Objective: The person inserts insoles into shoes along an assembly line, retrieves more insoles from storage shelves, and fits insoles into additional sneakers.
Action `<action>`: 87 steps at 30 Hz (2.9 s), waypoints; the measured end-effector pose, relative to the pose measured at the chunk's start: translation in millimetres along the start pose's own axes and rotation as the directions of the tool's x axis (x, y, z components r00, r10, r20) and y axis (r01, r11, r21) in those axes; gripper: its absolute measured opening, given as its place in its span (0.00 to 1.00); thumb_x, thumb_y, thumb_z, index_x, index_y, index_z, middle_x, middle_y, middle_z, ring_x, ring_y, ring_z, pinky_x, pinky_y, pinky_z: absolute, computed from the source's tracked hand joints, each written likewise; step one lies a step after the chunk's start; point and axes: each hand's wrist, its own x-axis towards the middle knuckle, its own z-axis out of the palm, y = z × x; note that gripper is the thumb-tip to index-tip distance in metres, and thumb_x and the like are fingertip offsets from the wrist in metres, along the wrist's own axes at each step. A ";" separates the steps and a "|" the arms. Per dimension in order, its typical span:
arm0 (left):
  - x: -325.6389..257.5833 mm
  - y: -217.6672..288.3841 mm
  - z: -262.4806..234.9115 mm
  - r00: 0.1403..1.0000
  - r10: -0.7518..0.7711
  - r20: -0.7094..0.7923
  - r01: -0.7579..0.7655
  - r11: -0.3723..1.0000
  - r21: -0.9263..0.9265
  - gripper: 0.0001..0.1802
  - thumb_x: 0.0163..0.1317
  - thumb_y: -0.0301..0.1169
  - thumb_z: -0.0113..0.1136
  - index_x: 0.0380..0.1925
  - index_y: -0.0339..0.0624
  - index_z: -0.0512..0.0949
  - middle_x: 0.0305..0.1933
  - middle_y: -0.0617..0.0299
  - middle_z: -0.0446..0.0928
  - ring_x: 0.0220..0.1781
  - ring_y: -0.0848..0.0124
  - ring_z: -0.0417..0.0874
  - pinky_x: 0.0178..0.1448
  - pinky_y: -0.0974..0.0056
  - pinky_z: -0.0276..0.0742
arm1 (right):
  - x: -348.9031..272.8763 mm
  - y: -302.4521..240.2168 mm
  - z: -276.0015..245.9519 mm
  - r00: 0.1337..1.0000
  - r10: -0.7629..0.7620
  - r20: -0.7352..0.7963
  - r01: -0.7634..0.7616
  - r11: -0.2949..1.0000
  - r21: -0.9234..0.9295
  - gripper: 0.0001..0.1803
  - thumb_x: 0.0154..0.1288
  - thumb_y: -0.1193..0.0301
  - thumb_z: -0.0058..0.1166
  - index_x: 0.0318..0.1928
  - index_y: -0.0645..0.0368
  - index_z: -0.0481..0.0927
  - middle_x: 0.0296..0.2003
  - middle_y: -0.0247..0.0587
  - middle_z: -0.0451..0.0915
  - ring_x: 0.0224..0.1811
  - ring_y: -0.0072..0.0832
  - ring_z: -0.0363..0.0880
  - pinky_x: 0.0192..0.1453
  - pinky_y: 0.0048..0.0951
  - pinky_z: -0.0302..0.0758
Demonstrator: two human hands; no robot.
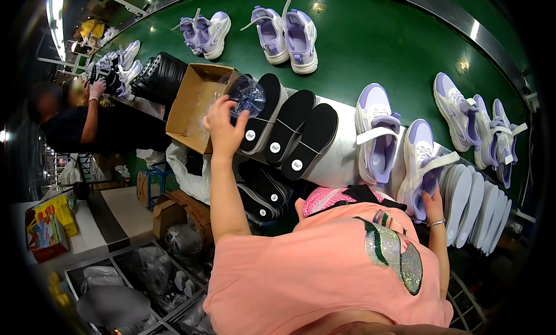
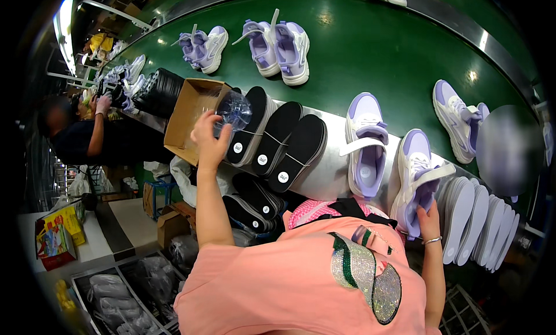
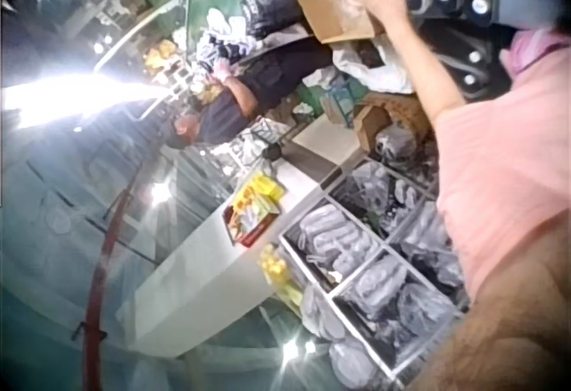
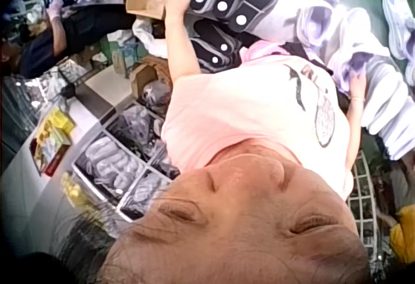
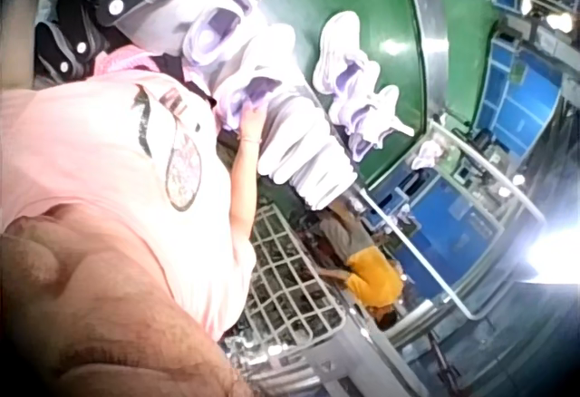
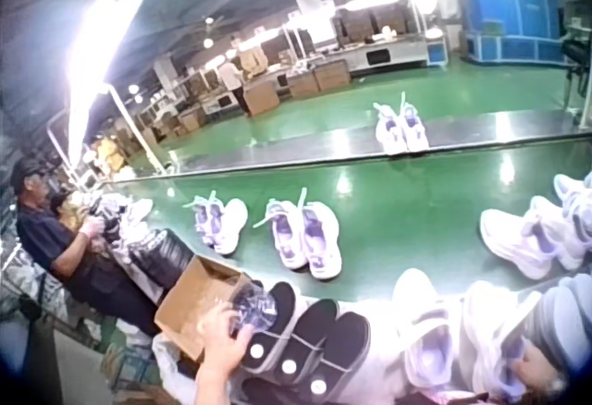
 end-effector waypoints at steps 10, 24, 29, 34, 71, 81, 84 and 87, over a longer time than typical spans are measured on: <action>-62.1 -40.4 28.4 0.877 -0.480 -0.017 0.466 0.841 0.275 0.19 0.46 0.46 0.57 0.35 0.47 0.77 0.52 0.55 0.63 0.56 0.56 0.57 0.55 0.47 0.50 | 0.1 8.9 -1.1 0.999 -0.050 -0.014 0.050 0.999 0.018 0.19 0.51 0.76 0.43 0.47 0.64 0.65 0.38 0.37 0.70 0.41 0.23 0.67 0.47 0.22 0.63; -18.8 -91.6 -2.0 0.486 -0.850 -0.203 0.752 0.289 0.593 0.27 0.51 0.46 0.49 0.46 0.41 0.67 0.44 0.52 0.70 0.45 0.53 0.70 0.39 0.43 0.63 | 8.0 -0.9 5.5 0.989 -0.132 -0.061 0.111 0.955 -0.275 0.19 0.51 0.72 0.41 0.45 0.64 0.68 0.40 0.49 0.71 0.45 0.41 0.68 0.51 0.34 0.63; 19.3 -7.0 -14.0 0.757 -0.409 -0.509 0.578 0.783 0.230 0.26 0.52 0.40 0.53 0.49 0.38 0.64 0.52 0.51 0.63 0.52 0.58 0.65 0.54 0.58 0.60 | 31.0 -31.3 53.4 0.963 -0.268 -0.030 0.236 0.894 -0.381 0.12 0.50 0.71 0.44 0.34 0.67 0.70 0.32 0.56 0.71 0.36 0.47 0.69 0.44 0.40 0.66; 18.1 180.2 13.2 0.999 0.041 -0.016 -0.042 0.790 -0.612 0.06 0.48 0.26 0.58 0.19 0.37 0.73 0.38 0.52 0.73 0.34 0.65 0.76 0.39 0.64 0.71 | 42.9 -49.0 52.8 0.973 -0.108 0.205 0.184 0.896 -0.404 0.24 0.56 0.55 0.44 0.37 0.68 0.71 0.35 0.58 0.73 0.41 0.48 0.70 0.47 0.38 0.66; 58.0 325.1 120.0 0.797 0.257 0.546 0.511 0.192 -0.838 0.27 0.53 0.35 0.54 0.51 0.34 0.61 0.46 0.50 0.67 0.48 0.65 0.69 0.47 0.66 0.67 | 68.2 -148.8 -67.7 0.945 -0.302 -0.127 0.083 0.594 -0.800 0.18 0.44 0.57 0.53 0.33 0.56 0.76 0.30 0.48 0.76 0.34 0.41 0.75 0.39 0.37 0.71; 0.6 322.4 124.7 0.793 0.291 0.535 0.483 0.235 -0.843 0.27 0.44 0.26 0.57 0.47 0.32 0.63 0.42 0.52 0.63 0.35 0.67 0.69 0.38 0.67 0.67 | -36.9 -74.8 -1.1 0.915 -0.393 -0.092 0.239 0.711 -0.661 0.15 0.50 0.61 0.50 0.37 0.54 0.72 0.46 0.48 0.67 0.43 0.43 0.70 0.37 0.38 0.71; 1.0 320.1 129.2 0.893 0.311 0.324 0.225 0.315 -0.922 0.27 0.46 0.30 0.58 0.47 0.32 0.64 0.43 0.48 0.66 0.40 0.59 0.71 0.44 0.61 0.68 | -36.7 -64.3 -42.0 0.927 -0.264 -0.265 0.035 0.766 -0.642 0.18 0.47 0.62 0.55 0.38 0.56 0.73 0.42 0.43 0.72 0.45 0.40 0.69 0.42 0.36 0.69; 19.3 330.0 116.3 0.866 0.435 0.248 0.011 0.479 -0.878 0.20 0.50 0.33 0.54 0.43 0.33 0.69 0.41 0.47 0.69 0.44 0.53 0.70 0.45 0.59 0.67 | -39.2 -24.7 -93.4 0.831 -0.261 -0.492 -0.281 0.566 -0.775 0.18 0.43 0.60 0.57 0.34 0.55 0.71 0.33 0.41 0.73 0.39 0.39 0.70 0.40 0.38 0.68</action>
